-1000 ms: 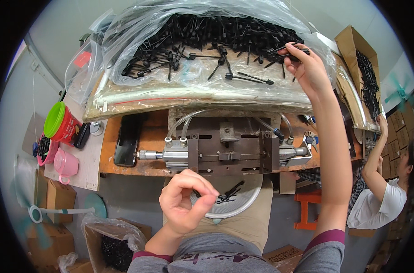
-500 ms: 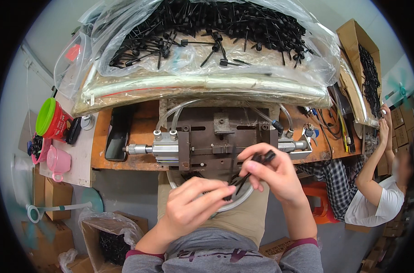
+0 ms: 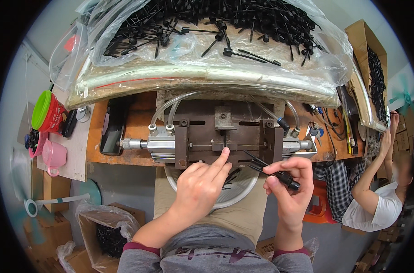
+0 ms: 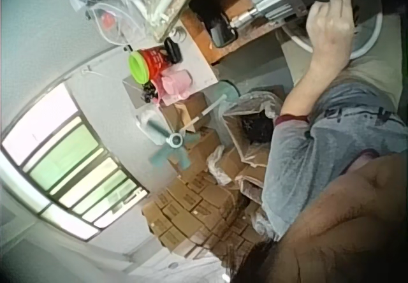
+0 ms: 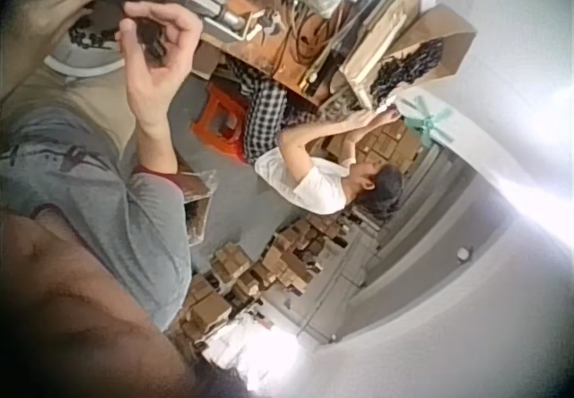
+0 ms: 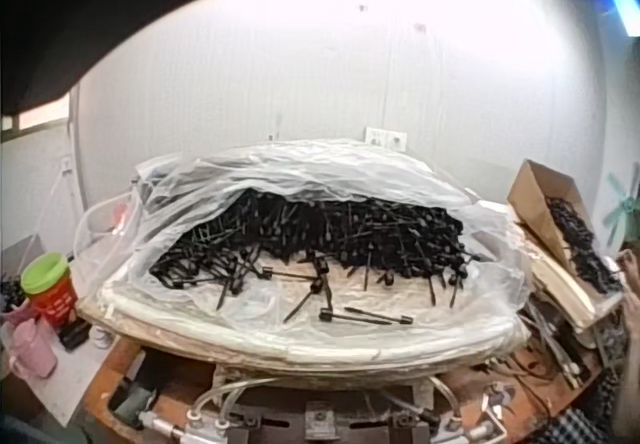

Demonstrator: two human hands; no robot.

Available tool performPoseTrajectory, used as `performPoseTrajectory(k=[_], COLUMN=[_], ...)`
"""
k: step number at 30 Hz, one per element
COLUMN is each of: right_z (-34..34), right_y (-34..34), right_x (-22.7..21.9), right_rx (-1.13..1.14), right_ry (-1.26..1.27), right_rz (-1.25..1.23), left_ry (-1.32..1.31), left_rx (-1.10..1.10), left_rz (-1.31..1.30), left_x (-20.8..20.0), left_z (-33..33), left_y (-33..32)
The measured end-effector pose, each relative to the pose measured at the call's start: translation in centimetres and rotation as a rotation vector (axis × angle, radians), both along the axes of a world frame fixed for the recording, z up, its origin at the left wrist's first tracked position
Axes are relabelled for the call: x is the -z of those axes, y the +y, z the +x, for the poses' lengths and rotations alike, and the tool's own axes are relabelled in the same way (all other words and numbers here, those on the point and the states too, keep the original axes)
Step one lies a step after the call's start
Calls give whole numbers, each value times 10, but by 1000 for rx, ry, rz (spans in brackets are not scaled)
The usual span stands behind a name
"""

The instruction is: The person is assembling small black mechanical parts using a desktop assembly fixture.

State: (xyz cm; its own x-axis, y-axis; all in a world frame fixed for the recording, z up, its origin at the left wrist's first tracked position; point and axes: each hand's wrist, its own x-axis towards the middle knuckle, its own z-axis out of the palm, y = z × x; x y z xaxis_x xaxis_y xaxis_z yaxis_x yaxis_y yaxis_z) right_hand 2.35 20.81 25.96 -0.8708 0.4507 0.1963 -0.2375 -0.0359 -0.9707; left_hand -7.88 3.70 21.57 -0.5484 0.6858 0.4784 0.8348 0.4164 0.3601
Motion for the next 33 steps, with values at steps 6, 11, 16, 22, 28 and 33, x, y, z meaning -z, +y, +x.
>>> performPoseTrajectory(k=[6,11,16,22,28,33], right_z=[1,0,4,3,-1,-2], right_y=[-2,-3,-9,-15,-11,-13], right_x=[11,17,27,37,33,36], right_rx=[66,186,257,162,159,257], right_ry=[85,91,143,252,236,245], right_rz=[266,672,960,1068,1089,1012], left_ry=[-20,-39,-425,-541,-337,-99], left_rx=[-20,-22,109,248,115,58], left_rz=[6,-6,250,496,366,153], left_x=[0,0,-19,-23,-18,-2], left_z=[0,-1,5,16,17,8], left_y=[1,-1,-4,-5,-11,-7])
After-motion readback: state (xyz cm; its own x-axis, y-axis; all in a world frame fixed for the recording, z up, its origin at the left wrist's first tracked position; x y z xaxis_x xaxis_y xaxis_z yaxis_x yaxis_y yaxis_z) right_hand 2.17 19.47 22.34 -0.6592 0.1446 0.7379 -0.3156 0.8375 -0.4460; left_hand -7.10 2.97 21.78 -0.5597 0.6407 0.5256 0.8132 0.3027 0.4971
